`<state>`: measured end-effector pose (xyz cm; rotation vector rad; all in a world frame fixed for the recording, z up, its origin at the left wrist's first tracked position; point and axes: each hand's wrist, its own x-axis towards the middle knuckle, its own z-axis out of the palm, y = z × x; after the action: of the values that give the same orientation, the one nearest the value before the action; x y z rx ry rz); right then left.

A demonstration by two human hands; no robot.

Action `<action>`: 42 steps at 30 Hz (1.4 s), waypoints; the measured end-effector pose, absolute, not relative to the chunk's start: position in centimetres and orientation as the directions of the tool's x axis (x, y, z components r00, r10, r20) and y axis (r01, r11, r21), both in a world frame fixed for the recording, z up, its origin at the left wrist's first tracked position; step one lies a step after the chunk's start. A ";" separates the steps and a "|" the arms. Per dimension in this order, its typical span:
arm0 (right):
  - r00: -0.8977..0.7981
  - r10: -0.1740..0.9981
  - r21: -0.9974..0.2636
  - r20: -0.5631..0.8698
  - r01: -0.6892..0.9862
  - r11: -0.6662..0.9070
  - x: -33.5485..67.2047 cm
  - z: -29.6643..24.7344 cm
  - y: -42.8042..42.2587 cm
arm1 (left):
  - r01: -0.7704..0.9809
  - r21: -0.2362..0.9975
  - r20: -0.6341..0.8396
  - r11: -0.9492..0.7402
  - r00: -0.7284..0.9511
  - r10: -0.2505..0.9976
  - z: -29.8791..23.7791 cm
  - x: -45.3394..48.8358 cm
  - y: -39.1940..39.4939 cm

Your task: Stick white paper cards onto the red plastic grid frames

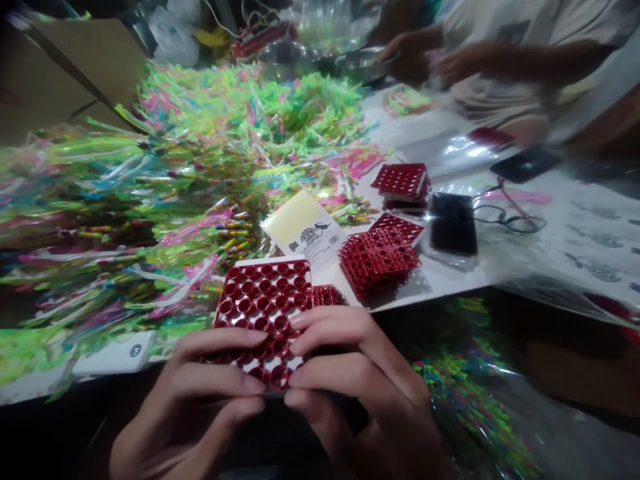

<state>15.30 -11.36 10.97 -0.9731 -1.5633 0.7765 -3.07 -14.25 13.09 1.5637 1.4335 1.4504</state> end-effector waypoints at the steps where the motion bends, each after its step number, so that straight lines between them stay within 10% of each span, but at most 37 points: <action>1: -0.083 0.888 -0.866 0.453 0.196 0.460 15.3 11.0 -11.4 | 0.310 0.915 0.324 -0.257 -0.189 0.927 12.9 -2.9 -14.4; 15: -0.010 0.935 -0.902 0.356 0.257 0.346 13.4 8.6 -12.8 | 0.297 0.804 0.559 -0.515 -0.082 0.825 11.1 -2.8 -13.9; 25: -0.121 0.993 -0.982 0.005 -0.188 -0.018 14.1 9.8 -12.1 | 0.295 0.792 0.567 -0.535 -0.028 0.823 10.5 -4.9 -14.4; 31: -0.014 0.991 -0.947 -0.136 -0.292 -0.134 14.8 9.1 -12.0 | -0.038 0.936 0.310 -0.351 -0.386 0.869 8.8 -4.5 -13.7; 37: -0.037 0.999 -0.998 -0.005 0.068 -0.003 16.0 8.0 -12.4 | -0.302 0.948 -0.168 0.095 -0.226 0.960 8.5 -5.4 -12.2; 42: -0.274 0.948 -0.980 -0.160 0.159 -0.120 18.2 7.6 -11.2 | -0.150 0.967 -0.216 0.206 -0.050 0.975 9.8 -5.1 -12.9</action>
<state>18.20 -11.16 7.64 -1.2721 -1.4611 1.4630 -5.06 -12.92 9.75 0.9159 1.2429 1.1623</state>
